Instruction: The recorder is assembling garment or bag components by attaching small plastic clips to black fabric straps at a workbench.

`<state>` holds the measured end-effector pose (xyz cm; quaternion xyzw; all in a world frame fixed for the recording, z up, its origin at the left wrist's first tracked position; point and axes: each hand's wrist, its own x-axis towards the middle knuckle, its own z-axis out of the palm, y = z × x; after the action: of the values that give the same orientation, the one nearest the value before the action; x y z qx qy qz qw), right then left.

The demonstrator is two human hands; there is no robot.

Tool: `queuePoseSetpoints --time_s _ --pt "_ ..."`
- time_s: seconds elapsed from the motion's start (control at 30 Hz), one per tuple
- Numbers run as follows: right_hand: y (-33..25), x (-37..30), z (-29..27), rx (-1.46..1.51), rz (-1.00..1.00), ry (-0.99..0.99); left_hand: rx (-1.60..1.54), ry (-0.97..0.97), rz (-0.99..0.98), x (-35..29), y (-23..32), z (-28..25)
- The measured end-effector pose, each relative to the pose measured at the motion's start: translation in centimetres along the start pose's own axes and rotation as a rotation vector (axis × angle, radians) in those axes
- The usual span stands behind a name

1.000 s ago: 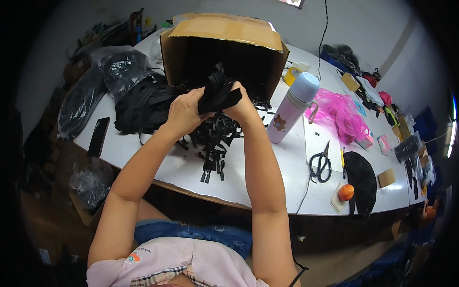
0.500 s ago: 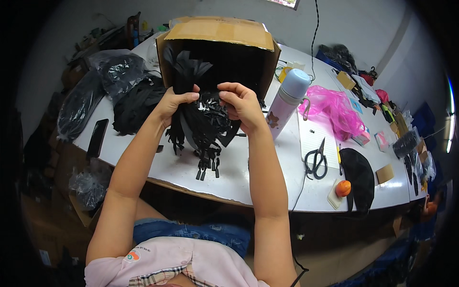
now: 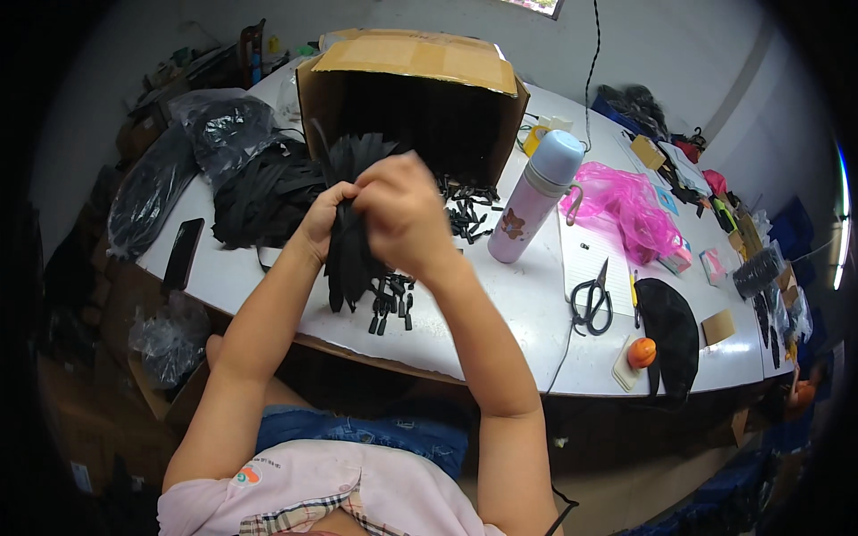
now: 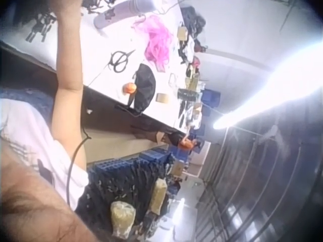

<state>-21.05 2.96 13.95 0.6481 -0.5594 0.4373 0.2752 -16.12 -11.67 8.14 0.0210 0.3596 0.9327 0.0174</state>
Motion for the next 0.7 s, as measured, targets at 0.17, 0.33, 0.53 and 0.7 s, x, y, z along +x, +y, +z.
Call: queuePoseSetpoints --time_s 0.17,0.33,0.53,0.7 --pt "-3.4 -3.4 3.1 -0.143 -0.121 -0.291 -0.070 0.161 0.104 -1.4 -2.1 1.5" --pt "-5.6 -4.6 3.1 -0.221 -0.101 -0.286 -0.154 0.329 0.135 -5.0 -4.7 0.3" --pt "-6.2 -5.5 3.8 -0.260 0.158 -0.110 0.263 0.320 0.394 -8.6 -8.4 0.5" --pt "-8.3 -6.2 2.8 -0.160 -0.014 -0.262 -0.436 0.295 -0.044 -11.0 -8.0 3.3"
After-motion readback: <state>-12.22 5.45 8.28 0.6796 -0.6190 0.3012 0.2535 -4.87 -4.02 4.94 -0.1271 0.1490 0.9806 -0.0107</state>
